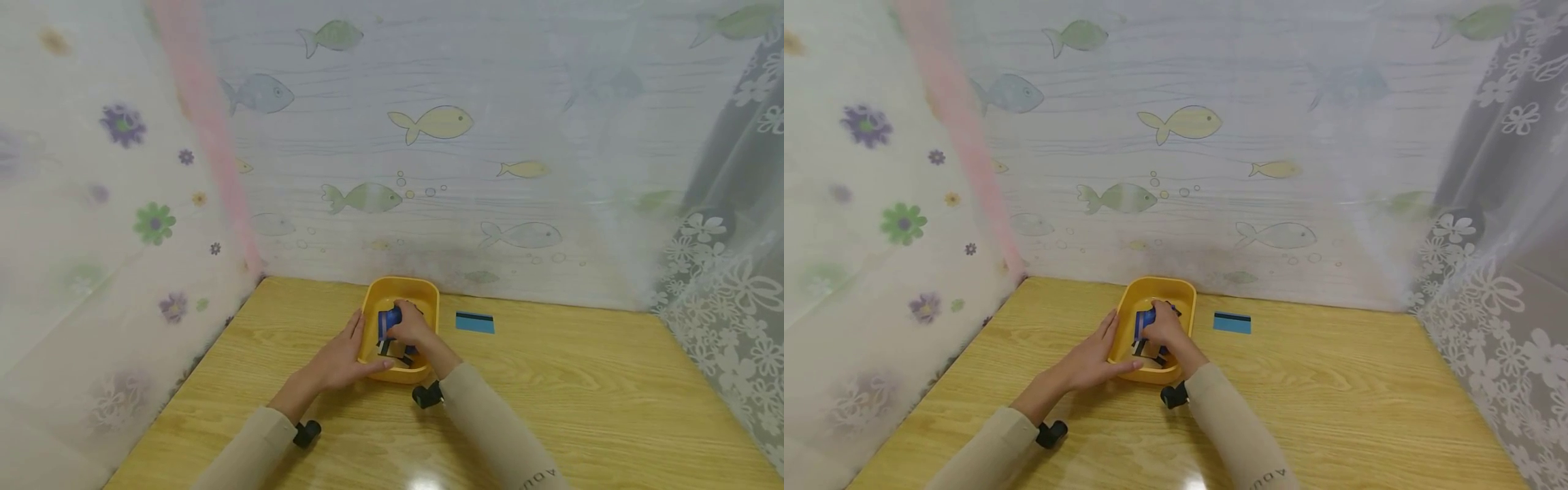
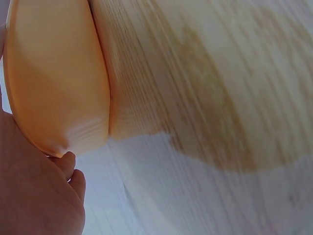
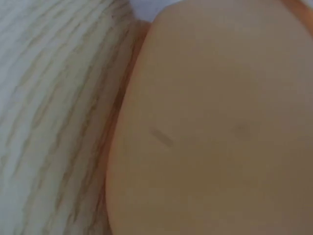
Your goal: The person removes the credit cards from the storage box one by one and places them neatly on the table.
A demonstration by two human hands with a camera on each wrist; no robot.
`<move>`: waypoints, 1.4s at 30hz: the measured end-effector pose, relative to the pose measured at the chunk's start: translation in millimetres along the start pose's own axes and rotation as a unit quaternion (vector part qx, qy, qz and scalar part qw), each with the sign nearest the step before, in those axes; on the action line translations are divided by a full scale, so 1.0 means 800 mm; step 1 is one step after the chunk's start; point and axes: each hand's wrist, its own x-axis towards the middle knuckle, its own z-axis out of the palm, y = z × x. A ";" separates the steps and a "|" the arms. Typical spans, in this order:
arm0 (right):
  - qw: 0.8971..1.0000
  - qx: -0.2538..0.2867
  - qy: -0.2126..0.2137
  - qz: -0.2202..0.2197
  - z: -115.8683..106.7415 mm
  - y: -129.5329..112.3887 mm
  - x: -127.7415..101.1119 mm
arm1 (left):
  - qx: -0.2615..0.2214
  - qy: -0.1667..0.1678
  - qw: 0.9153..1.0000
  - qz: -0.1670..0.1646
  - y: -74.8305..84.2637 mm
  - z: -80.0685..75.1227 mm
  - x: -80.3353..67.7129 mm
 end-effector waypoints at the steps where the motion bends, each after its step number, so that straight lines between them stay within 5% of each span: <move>1: 1.000 -0.008 -0.001 -0.001 0.000 0.000 0.001 | 0.000 -0.001 1.000 0.002 0.000 0.000 0.000; 17: 0.995 -0.100 0.008 0.025 0.002 0.009 0.018 | -0.006 -0.001 1.000 0.008 0.001 0.000 0.002; 29: 0.998 -0.016 0.027 0.046 0.004 0.010 0.018 | -0.002 0.001 1.000 0.003 0.001 0.000 0.002; 42: 0.999 -0.033 0.001 0.036 0.004 0.008 0.014 | 0.006 0.002 1.000 0.004 -0.002 0.002 0.003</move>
